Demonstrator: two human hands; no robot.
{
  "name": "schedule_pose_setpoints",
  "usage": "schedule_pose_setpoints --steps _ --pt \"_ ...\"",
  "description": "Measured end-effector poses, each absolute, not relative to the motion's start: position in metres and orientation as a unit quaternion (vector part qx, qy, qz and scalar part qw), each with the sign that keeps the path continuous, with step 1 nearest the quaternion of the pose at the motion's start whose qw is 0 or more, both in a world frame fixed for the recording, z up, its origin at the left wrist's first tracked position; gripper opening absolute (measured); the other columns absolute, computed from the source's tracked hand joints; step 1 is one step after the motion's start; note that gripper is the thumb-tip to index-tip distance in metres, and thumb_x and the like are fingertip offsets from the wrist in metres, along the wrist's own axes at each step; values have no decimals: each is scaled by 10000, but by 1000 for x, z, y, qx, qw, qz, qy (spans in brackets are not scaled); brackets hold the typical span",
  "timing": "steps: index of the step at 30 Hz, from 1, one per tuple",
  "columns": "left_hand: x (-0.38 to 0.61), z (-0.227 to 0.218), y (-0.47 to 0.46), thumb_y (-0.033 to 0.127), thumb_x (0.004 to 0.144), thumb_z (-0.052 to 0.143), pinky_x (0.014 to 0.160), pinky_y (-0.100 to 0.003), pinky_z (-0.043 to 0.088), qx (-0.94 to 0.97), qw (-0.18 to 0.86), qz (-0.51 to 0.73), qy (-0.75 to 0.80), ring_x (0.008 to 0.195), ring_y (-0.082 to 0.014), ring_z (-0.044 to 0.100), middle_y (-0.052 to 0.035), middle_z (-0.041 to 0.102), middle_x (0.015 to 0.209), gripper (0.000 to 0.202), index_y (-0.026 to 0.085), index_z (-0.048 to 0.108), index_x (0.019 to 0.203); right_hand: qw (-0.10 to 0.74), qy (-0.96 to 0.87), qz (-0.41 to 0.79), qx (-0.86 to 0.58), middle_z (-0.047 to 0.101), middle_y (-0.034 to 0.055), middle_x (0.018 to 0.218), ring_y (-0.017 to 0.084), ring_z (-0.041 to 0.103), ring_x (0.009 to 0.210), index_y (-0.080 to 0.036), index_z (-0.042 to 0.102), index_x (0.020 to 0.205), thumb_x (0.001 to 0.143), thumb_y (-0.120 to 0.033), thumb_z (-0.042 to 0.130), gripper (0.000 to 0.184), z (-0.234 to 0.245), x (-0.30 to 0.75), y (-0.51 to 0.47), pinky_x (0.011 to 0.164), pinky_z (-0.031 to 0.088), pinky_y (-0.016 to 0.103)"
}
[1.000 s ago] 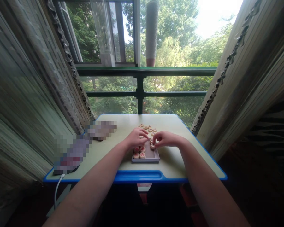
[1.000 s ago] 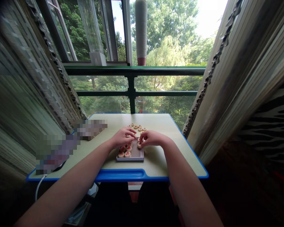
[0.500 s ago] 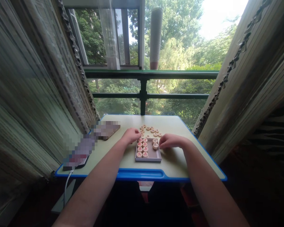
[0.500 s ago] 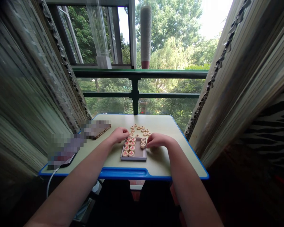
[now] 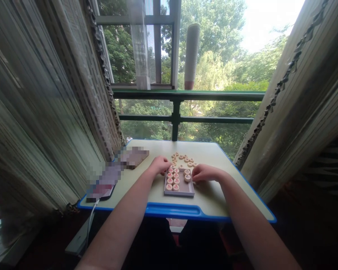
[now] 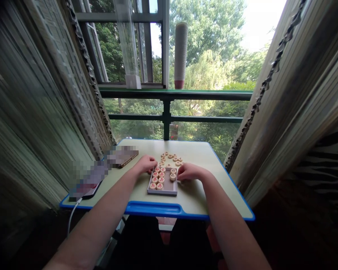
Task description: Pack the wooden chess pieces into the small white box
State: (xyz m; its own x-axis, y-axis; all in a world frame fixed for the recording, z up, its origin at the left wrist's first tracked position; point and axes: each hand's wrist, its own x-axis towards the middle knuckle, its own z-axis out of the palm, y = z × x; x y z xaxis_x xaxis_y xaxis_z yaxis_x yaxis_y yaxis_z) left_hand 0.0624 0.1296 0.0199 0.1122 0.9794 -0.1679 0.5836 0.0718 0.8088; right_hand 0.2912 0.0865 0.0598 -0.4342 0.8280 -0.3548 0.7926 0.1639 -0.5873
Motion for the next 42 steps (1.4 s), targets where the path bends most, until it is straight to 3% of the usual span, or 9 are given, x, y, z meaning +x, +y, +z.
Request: schedule_pose_setpoints --steps 8,12,18,22,25,30,37,42 --pt "58 17 131 253 649 537 400 -206 365 672 332 239 617 393 -93 457 6 530 493 153 126 622 647 32 -758 376 -532 626 19 621 130 551 575 -151 639 698 622 -233 574 129 60 286 86 519 407 218" --pt "60 18 129 225 647 541 519 -218 397 715 238 304 583 549 -122 528 -23 593 563 146 125 648 644 57 -754 368 -541 622 17 629 121 539 564 -150 632 717 634 -214 547 135 60 285 85 520 395 219" --pt "67 21 125 240 681 539 640 -247 431 732 208 373 530 664 -143 565 -41 645 680 182 132 682 713 142 -783 252 -550 528 -10 574 94 437 538 -144 573 602 645 -184 498 96 60 287 89 492 305 220" --pt "68 15 126 222 660 533 575 -230 406 727 241 366 529 593 -124 541 -20 617 601 170 126 674 665 183 -807 265 -495 497 -28 584 88 408 551 -153 641 711 663 -225 549 127 60 283 85 503 296 214" --pt "68 10 128 215 640 523 528 -216 382 724 275 349 528 540 -109 515 -7 590 542 164 120 656 620 145 -828 284 -462 500 -30 585 87 399 548 -176 693 825 655 -305 629 223 60 276 80 498 279 216" --pt "68 6 131 227 619 521 511 -215 372 721 291 349 523 517 -107 503 -3 576 519 166 120 648 606 112 -836 254 -473 557 -11 643 95 425 571 -197 708 835 646 -382 675 267 61 271 76 512 285 222" --pt "66 8 130 246 617 519 511 -216 364 726 279 351 521 514 -104 491 1 559 502 181 120 647 600 108 -835 269 -468 527 -22 617 94 417 567 -189 702 854 643 -372 677 281 63 272 77 511 293 218" --pt "67 11 127 219 612 511 502 -215 361 728 282 348 520 514 -105 496 0 564 506 170 119 647 595 152 -830 249 -476 524 -15 600 91 418 549 -167 704 845 710 -322 596 233 59 276 84 517 296 217"
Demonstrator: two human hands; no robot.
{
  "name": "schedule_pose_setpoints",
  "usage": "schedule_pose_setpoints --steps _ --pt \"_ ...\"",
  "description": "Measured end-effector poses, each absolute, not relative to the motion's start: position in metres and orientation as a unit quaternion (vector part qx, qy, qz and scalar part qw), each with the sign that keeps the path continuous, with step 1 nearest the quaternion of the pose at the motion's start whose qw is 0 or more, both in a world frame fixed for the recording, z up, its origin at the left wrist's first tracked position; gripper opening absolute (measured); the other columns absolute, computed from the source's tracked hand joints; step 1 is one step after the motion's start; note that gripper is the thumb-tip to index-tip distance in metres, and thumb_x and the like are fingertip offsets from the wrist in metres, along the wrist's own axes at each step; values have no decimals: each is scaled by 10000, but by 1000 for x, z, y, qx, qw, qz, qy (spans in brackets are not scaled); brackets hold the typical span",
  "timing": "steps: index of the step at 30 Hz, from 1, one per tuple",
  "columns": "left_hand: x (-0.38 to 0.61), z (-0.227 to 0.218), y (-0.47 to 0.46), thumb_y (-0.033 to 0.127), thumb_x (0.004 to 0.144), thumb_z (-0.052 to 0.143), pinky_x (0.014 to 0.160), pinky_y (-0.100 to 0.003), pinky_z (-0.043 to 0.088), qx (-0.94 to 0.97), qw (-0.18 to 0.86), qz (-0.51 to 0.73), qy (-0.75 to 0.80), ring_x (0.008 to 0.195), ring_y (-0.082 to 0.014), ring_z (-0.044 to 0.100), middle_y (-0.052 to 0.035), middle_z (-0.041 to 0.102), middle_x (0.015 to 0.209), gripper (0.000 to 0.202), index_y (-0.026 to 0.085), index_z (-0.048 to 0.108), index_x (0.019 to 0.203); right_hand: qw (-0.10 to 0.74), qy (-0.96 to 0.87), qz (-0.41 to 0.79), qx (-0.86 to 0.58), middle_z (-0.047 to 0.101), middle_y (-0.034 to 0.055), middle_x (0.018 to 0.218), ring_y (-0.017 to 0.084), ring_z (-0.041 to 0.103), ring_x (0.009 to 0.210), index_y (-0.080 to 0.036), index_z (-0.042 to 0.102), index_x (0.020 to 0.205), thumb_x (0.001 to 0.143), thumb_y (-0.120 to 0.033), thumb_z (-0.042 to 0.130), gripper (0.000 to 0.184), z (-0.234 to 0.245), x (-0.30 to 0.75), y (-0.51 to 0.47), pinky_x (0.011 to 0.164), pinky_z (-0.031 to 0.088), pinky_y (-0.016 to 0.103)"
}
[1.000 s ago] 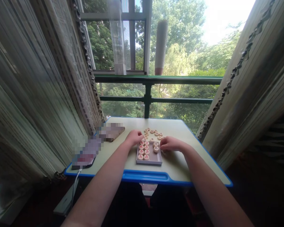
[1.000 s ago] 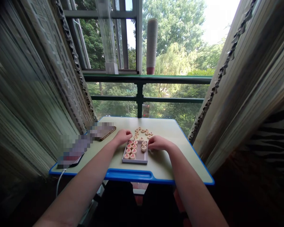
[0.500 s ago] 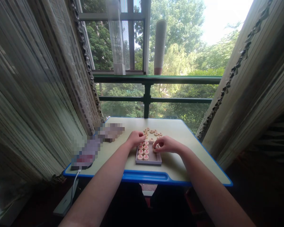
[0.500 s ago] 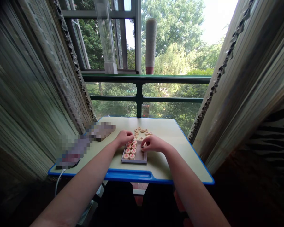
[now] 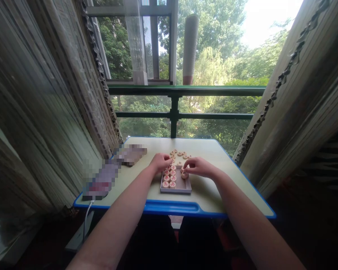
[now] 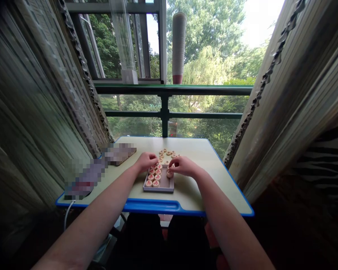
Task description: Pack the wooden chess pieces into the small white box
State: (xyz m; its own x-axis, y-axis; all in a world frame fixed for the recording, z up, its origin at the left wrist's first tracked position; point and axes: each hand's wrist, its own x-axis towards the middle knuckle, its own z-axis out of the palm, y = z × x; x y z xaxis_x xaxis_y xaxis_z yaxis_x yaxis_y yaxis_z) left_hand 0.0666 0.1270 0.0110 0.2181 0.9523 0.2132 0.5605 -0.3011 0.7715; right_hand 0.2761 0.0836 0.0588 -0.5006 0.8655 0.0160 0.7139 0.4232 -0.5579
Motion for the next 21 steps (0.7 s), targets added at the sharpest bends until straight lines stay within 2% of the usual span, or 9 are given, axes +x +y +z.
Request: schedule_pose_setpoints --steps 7,12,17,21 --pt "70 21 120 217 637 545 592 -237 418 751 246 359 497 593 -129 548 -22 647 628 164 129 683 641 165 -823 217 -498 533 -13 593 90 418 544 -176 720 823 706 -269 582 203 49 278 93 522 294 218" --pt "72 26 116 188 644 547 640 -232 433 765 239 356 481 619 -129 559 -21 663 647 152 135 690 637 173 -822 218 -497 517 -18 581 90 413 540 -172 715 816 701 -287 588 206 50 278 93 520 297 216" --pt "73 25 115 182 639 528 626 -226 421 768 228 358 478 621 -127 554 -22 664 654 167 135 689 643 210 -809 205 -509 539 -14 597 91 425 545 -166 701 793 731 -287 553 201 48 280 95 557 330 219" --pt "73 22 117 195 644 519 587 -227 411 759 238 355 491 594 -126 547 -24 660 637 180 131 687 649 253 -788 161 -538 603 22 705 114 483 606 -166 695 874 775 -275 519 229 38 280 103 626 375 239"
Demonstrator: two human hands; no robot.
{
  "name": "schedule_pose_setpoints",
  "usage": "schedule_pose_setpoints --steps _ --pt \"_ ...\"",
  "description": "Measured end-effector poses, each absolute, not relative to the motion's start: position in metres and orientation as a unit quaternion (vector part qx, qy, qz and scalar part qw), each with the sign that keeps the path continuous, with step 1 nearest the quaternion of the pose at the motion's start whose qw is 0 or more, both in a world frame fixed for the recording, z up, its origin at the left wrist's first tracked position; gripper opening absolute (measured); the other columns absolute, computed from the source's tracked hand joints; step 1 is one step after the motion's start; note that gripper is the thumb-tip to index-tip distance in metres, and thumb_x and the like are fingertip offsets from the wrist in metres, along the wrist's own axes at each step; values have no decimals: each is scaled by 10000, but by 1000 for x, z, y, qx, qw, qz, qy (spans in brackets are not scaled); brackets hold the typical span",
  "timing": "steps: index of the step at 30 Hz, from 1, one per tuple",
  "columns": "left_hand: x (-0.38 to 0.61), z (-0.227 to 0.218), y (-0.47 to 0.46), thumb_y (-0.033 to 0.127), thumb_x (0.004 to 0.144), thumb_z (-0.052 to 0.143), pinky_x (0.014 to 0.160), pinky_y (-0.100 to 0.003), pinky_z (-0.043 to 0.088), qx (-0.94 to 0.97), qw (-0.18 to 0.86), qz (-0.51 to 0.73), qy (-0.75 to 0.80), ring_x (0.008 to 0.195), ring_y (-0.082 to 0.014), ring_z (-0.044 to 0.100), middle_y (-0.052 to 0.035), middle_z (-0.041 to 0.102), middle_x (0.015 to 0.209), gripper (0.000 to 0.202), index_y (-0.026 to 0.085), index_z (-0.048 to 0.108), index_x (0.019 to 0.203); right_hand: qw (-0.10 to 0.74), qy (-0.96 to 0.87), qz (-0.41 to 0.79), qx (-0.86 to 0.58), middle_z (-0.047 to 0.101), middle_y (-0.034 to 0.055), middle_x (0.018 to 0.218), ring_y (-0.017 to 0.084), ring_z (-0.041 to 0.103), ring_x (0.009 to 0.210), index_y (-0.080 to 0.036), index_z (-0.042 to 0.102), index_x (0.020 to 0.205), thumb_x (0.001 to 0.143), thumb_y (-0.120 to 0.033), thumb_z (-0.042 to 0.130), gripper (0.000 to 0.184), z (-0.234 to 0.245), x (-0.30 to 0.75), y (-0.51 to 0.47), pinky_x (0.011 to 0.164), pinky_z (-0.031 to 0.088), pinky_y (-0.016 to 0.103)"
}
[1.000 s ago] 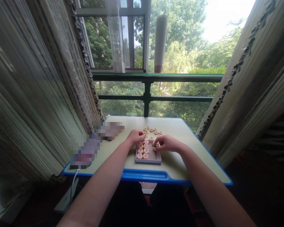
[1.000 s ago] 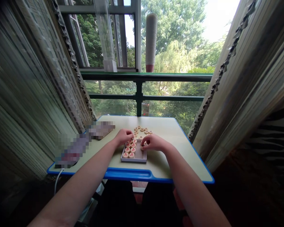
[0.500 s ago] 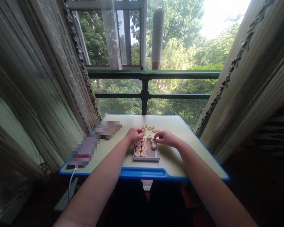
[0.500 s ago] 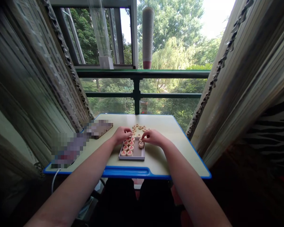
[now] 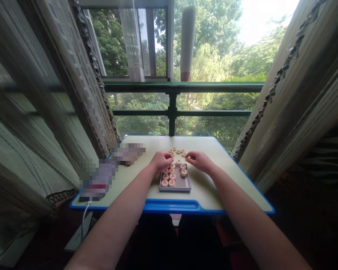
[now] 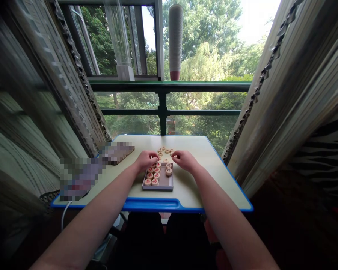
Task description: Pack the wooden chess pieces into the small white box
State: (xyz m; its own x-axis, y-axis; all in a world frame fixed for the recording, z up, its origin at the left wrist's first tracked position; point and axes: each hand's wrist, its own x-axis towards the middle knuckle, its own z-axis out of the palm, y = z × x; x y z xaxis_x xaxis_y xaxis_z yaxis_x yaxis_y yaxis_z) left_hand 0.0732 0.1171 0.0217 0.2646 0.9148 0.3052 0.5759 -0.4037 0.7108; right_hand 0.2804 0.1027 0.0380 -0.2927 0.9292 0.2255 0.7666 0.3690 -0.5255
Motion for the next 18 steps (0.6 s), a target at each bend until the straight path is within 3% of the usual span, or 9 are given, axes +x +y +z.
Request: schedule_pose_setpoints --steps 5,8,11,14,18 --pt "75 16 125 190 649 505 644 -249 429 740 234 378 504 681 -155 581 -46 677 700 212 137 706 690 313 -769 57 -554 621 82 962 197 499 918 -185 698 947 824 -234 465 268 22 275 120 856 357 307" --pt "75 13 132 179 641 505 738 -263 440 711 280 403 503 797 -176 598 -62 693 779 232 138 717 728 239 -790 42 -564 607 54 1095 216 459 1002 -223 693 992 840 -263 453 287 24 267 135 919 313 326" --pt "73 13 138 191 649 487 726 -258 455 650 391 423 496 827 -177 596 -73 696 819 269 120 715 770 146 -801 29 -580 570 48 1202 246 423 1070 -249 647 1099 836 -329 469 327 33 255 151 933 293 343" --pt "69 13 141 187 655 457 659 -229 456 614 440 431 493 772 -150 580 -76 695 832 282 115 709 758 119 -799 26 -589 576 97 1189 295 407 1088 -215 644 1111 794 -348 524 364 40 242 164 908 307 367" --pt "67 8 145 182 668 454 632 -216 452 607 474 417 482 704 -126 556 -77 693 784 253 113 697 692 93 -793 37 -601 640 133 1038 333 431 1032 -195 721 923 728 -304 594 257 41 232 175 848 343 387"
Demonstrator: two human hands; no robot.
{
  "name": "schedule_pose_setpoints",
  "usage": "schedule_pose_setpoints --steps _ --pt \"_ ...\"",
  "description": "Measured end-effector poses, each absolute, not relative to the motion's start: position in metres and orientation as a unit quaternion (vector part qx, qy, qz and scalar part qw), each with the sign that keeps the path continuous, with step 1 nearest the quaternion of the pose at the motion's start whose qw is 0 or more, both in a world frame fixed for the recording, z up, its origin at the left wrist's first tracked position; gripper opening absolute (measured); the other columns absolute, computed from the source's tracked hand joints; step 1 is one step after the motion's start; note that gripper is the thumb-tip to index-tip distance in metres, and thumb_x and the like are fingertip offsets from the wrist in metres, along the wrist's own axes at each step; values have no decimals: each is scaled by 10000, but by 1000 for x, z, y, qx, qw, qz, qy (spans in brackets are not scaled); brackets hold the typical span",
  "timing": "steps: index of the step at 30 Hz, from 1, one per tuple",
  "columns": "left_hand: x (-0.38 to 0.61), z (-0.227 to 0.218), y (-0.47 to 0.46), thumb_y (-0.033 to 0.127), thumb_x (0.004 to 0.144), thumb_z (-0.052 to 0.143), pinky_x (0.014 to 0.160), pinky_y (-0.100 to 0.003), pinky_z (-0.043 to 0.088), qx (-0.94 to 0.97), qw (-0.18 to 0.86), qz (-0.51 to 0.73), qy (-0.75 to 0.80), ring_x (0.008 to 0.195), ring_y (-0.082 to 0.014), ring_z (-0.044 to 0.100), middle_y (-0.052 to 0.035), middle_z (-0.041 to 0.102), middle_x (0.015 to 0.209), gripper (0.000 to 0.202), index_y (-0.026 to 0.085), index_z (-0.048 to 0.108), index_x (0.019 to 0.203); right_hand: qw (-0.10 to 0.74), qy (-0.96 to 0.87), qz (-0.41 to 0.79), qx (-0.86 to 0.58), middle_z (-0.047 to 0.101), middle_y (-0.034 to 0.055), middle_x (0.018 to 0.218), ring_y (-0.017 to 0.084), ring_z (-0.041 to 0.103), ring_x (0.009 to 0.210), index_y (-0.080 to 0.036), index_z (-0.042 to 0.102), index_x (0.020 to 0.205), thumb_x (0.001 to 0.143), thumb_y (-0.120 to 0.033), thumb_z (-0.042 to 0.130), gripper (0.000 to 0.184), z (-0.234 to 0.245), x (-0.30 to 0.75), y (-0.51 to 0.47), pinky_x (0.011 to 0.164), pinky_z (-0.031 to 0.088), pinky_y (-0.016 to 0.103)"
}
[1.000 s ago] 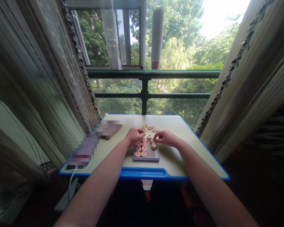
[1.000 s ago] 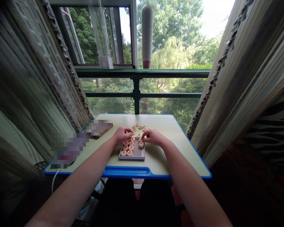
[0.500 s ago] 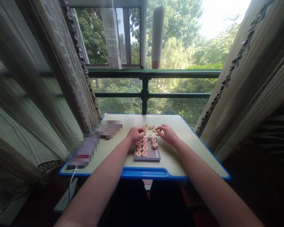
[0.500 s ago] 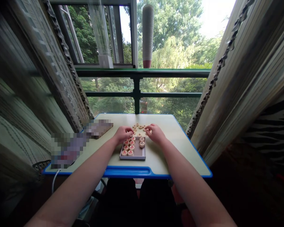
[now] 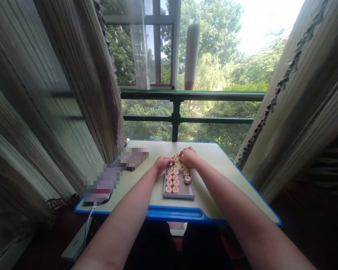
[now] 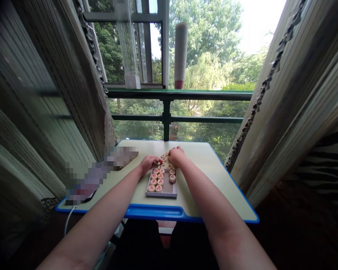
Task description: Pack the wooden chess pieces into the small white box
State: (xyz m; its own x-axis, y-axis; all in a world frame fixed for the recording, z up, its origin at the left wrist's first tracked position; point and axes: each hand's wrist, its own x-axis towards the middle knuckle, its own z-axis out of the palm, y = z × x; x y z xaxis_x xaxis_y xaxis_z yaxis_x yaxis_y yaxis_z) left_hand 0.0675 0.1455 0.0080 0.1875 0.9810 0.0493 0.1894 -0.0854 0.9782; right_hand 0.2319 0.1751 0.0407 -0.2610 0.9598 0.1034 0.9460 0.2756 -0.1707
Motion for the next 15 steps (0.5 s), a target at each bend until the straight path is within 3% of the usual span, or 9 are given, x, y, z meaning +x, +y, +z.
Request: schedule_pose_setpoints --steps 8,12,15 --pt "71 2 151 173 692 465 651 -222 474 599 465 429 490 729 -130 579 -77 693 767 225 123 682 657 132 -779 72 -609 681 106 827 319 451 1036 -196 721 916 698 -267 639 243 41 243 172 830 389 363" --pt "72 1 150 186 697 480 677 -252 479 598 441 450 496 743 -147 596 -85 691 770 220 103 682 671 199 -773 89 -596 664 82 982 232 520 985 -182 655 1031 773 -273 570 287 48 246 162 815 417 318" --pt "71 3 150 203 681 543 714 -269 478 599 409 467 505 755 -159 606 -79 694 778 181 103 690 718 254 -764 138 -577 656 64 970 145 588 806 -171 612 1024 783 -330 558 294 53 245 150 678 457 253"
